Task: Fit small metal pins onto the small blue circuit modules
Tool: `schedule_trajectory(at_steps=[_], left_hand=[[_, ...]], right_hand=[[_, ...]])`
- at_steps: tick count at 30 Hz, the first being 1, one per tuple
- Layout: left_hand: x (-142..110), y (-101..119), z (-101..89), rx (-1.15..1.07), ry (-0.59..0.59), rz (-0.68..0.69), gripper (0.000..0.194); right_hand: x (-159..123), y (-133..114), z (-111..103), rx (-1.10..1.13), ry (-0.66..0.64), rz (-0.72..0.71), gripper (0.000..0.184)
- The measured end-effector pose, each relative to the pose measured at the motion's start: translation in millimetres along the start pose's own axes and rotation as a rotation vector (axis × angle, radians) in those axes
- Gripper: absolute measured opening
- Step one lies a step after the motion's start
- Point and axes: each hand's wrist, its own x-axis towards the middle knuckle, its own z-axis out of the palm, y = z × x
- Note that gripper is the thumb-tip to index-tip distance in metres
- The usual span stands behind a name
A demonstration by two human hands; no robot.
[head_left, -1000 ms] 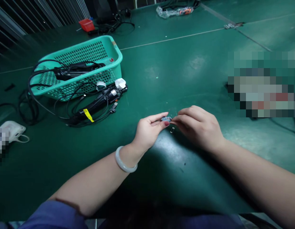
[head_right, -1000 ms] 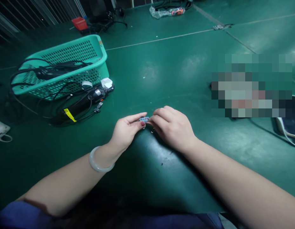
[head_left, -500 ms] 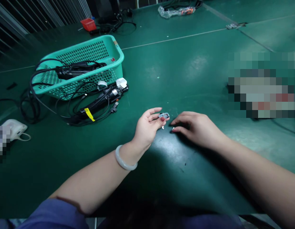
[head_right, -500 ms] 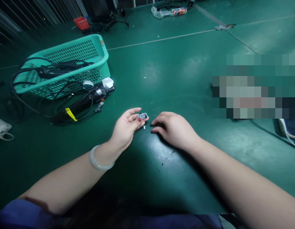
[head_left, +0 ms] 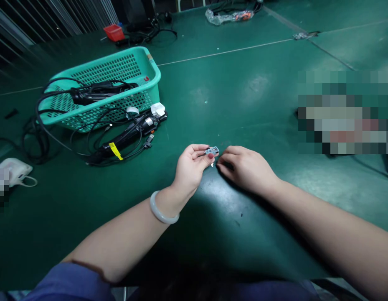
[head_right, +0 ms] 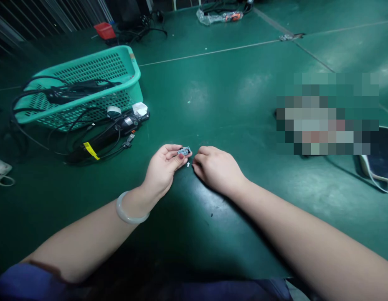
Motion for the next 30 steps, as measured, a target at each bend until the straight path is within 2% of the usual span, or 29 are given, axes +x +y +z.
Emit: schedule_trajectory(at_steps=[4,9,14,16,20,24,30], left_hand=[[-0.2,0.1,-0.1,0.002,0.002,0.005,0.034],[-0.4,1.4,1.2,0.000,0.030,0.010,0.032],[-0.8,0.8,0.8,0.011,0.018,0.015,0.032],[-1.0,0.9,0.4,0.027,0.014,0.024,0.033],[-2.6,2.8,0.8,0.075,-0.009,0.027,0.034],[-4.9,4.9,2.4,0.110,-0.059,0.012,0.034],[-5.0,5.0,3.2,0.135,-0.093,0.012,0.038]], right_hand=[[0.1,-1.3,-1.5,0.045,0.038,0.023,0.023],[3.0,-8.4,4.8,0.004,0.013,-0.025,0.025],[2.9,-1.8,2.9,0.066,0.025,0.049,0.021],[1.9,2.8,-3.0,0.181,0.073,0.106,0.019],[0.2,4.0,-17.1,0.429,0.289,0.218,0.014],[-0.5,-2.1,-21.4,0.499,0.323,0.143,0.013],[-1.5,-3.4,-15.9,0.393,0.332,0.083,0.014]])
